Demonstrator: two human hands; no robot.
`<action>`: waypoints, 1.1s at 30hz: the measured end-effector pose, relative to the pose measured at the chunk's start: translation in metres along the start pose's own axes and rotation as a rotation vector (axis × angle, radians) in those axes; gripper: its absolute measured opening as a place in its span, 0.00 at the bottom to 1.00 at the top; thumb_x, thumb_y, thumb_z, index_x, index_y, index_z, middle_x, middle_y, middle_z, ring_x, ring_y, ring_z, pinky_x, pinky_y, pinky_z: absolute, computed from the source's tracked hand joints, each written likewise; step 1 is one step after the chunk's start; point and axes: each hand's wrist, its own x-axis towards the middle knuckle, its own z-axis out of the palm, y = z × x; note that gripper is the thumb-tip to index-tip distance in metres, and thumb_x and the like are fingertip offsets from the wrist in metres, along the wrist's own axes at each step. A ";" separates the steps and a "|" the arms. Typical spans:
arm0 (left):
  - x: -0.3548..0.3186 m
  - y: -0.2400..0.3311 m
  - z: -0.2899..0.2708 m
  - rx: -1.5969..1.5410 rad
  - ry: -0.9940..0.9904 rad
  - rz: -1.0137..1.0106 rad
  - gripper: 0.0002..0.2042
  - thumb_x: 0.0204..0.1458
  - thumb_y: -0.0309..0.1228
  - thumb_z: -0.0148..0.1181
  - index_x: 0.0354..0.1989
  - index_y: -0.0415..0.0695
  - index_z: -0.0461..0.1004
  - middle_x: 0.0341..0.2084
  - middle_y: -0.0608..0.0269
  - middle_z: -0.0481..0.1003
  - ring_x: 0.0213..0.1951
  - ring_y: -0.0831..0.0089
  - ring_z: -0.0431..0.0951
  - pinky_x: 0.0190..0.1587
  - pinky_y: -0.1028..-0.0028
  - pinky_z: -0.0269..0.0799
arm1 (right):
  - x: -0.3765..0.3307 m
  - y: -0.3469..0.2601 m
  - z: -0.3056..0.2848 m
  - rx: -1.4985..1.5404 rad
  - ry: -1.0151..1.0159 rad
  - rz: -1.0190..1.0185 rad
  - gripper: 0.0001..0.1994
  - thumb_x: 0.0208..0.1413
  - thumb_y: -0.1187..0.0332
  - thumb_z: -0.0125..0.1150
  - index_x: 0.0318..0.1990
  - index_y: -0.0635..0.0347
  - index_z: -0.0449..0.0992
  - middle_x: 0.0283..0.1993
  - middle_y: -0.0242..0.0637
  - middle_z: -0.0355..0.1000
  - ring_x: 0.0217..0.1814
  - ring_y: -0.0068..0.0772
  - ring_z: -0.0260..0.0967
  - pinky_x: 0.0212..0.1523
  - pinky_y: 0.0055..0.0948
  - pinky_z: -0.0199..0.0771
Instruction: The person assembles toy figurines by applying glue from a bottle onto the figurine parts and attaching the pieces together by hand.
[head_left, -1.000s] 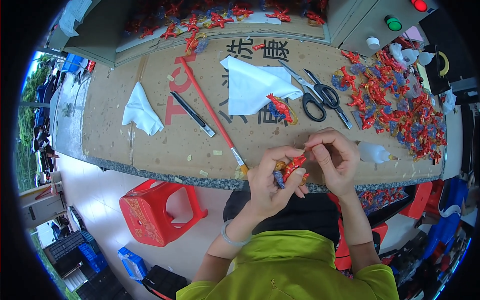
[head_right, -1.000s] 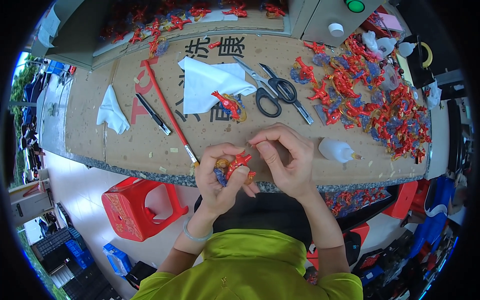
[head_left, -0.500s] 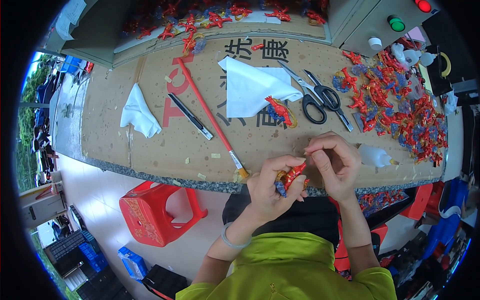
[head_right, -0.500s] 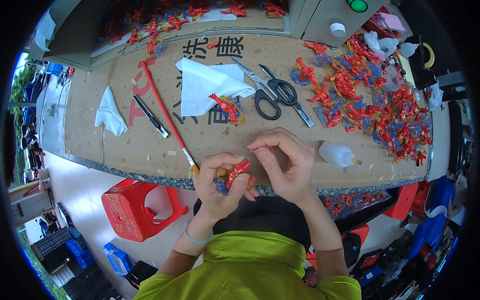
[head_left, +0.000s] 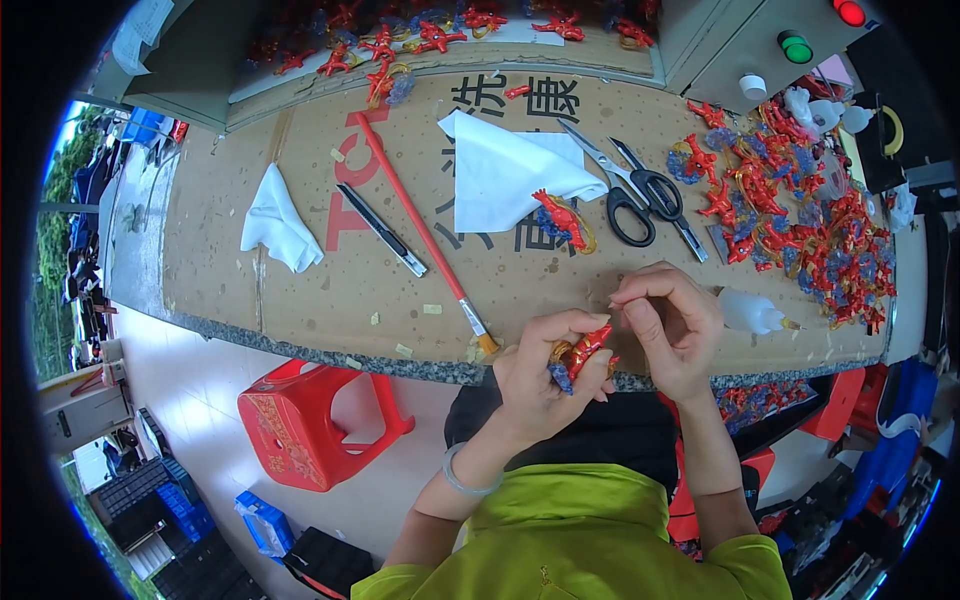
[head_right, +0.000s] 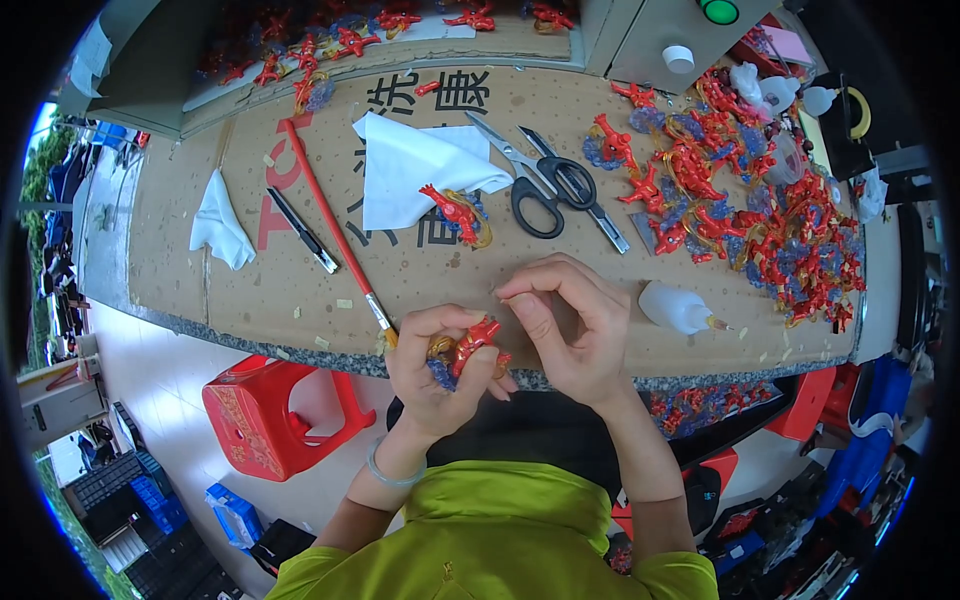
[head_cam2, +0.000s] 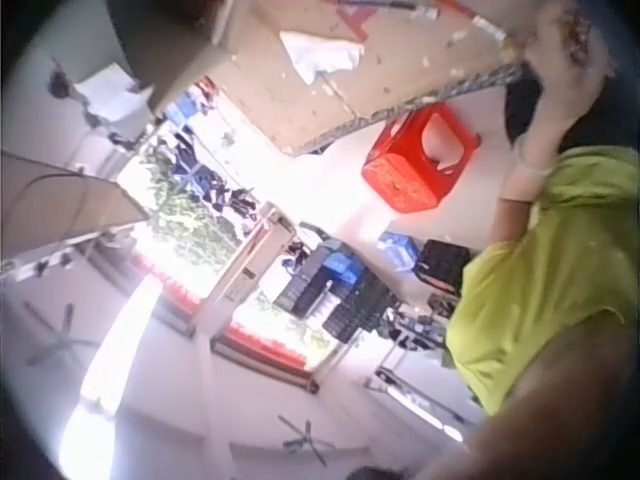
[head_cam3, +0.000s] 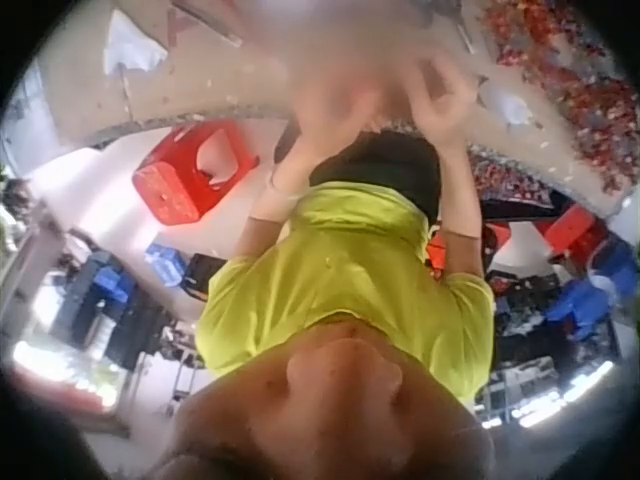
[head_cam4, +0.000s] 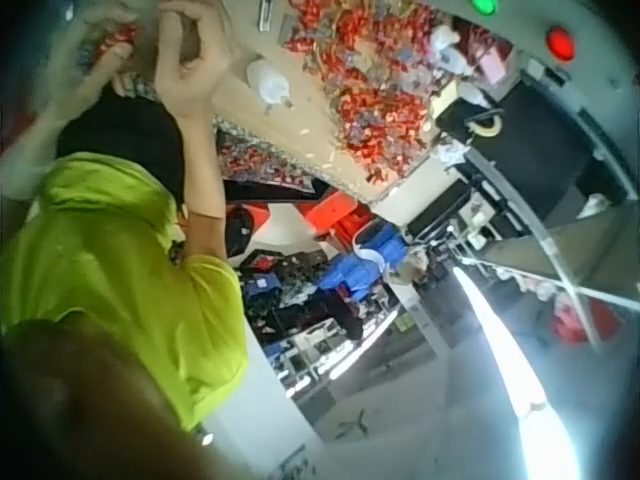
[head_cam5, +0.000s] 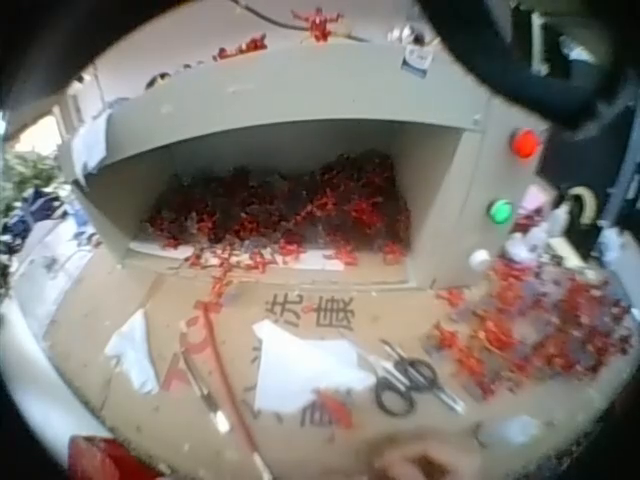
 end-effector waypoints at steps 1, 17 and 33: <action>0.000 0.000 0.000 -0.004 0.001 0.001 0.15 0.51 0.12 0.54 0.46 0.34 0.62 0.22 0.55 0.75 0.20 0.72 0.80 0.19 0.80 0.74 | 0.000 0.001 0.000 0.001 -0.001 0.001 0.02 0.53 0.77 0.60 0.32 0.67 0.77 0.31 0.39 0.74 0.31 0.31 0.71 0.33 0.25 0.70; -0.002 -0.002 -0.002 0.016 -0.014 0.014 0.15 0.51 0.14 0.55 0.47 0.34 0.63 0.23 0.54 0.76 0.20 0.72 0.80 0.19 0.80 0.74 | 0.000 0.000 0.001 0.019 0.001 -0.001 0.02 0.53 0.78 0.60 0.33 0.67 0.77 0.31 0.39 0.74 0.31 0.29 0.70 0.32 0.23 0.68; -0.005 -0.003 0.000 -0.092 0.086 -0.076 0.15 0.51 0.17 0.59 0.47 0.35 0.66 0.23 0.60 0.75 0.20 0.77 0.79 0.18 0.81 0.73 | 0.000 0.001 0.001 0.004 -0.005 -0.019 0.02 0.53 0.78 0.60 0.33 0.67 0.77 0.30 0.38 0.74 0.30 0.28 0.69 0.30 0.22 0.67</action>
